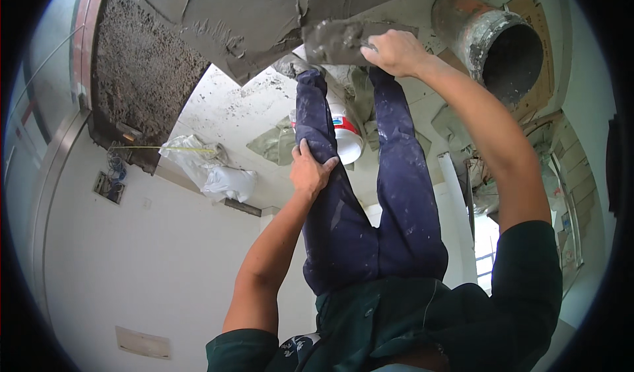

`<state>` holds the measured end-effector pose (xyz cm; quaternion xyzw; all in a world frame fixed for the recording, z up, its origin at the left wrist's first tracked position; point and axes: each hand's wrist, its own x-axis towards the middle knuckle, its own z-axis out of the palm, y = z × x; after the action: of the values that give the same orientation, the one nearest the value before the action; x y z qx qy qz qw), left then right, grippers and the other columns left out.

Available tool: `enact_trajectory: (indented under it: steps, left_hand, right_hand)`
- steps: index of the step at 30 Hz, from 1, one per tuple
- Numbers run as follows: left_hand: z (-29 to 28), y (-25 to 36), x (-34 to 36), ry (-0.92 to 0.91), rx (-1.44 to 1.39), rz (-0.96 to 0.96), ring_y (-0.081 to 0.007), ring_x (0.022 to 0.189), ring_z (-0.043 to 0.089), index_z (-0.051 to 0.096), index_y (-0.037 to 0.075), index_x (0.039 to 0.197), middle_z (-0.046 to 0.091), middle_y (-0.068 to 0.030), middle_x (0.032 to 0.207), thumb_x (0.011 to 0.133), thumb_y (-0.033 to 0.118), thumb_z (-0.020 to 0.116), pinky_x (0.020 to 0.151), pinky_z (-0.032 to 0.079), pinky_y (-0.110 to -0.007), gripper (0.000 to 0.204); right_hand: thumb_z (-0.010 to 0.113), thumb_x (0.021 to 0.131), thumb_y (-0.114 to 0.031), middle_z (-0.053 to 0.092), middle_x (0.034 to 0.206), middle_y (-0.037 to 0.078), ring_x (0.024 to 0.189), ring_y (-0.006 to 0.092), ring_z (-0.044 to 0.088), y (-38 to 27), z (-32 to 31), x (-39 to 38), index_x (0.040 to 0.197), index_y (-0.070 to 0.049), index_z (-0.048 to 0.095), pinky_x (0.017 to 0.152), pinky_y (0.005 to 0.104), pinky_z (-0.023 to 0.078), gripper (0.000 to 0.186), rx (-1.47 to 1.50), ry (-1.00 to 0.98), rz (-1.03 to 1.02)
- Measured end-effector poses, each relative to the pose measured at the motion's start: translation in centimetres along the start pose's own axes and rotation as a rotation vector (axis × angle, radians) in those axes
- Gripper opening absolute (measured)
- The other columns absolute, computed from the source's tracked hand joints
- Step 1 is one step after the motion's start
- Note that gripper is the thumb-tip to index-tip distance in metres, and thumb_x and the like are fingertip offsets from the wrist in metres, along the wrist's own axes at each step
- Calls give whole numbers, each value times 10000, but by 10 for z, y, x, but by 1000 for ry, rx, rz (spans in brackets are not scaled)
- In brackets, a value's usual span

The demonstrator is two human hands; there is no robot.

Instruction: Spread mortar evenly onto the back of a large floor tile using a trowel.

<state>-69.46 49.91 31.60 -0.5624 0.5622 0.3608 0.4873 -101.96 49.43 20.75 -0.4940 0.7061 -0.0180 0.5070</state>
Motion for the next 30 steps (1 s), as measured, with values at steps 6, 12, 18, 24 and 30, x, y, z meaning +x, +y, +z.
enact_trajectory:
  steps: [6,12,18,24,30]
  left_hand:
    - [-8,-19,2,8,-35,17,-413,1265,543,338,36,1520,403,-219,1507,740,521,826,1033,476,-478,1040]
    - [-19,-38,9,31,-46,76,-403,1280,535,343,46,1524,406,-206,1512,729,524,830,1041,469,-484,1048]
    - [-41,-48,19,24,-12,92,-386,1303,530,350,59,1526,424,-203,1506,724,514,834,1054,466,-465,1041]
    - [-74,-73,42,24,13,156,-390,1301,534,362,57,1524,463,-213,1483,710,505,838,1068,453,-454,1044]
    - [-111,-95,66,109,-23,218,-405,1301,528,397,-21,1490,515,-263,1424,712,501,832,1091,427,-439,1032]
  right_hand:
    - [516,949,-462,704,832,238,840,439,682,-27,12,-10,889,-45,714,795,535,535,465,-3,38,-31]
    - [540,924,-500,711,869,241,864,428,696,-47,36,2,869,-41,720,820,518,551,496,-21,-103,-23]
    - [593,915,-579,689,924,287,920,477,665,-119,37,-14,1088,-13,616,807,555,513,591,490,30,-80]
    - [542,944,-552,721,952,238,901,421,706,-130,11,69,1109,-78,640,804,527,560,511,126,159,-34]
    - [535,923,-560,717,985,240,897,414,702,-12,-119,72,1033,-66,677,807,514,562,526,317,655,402]
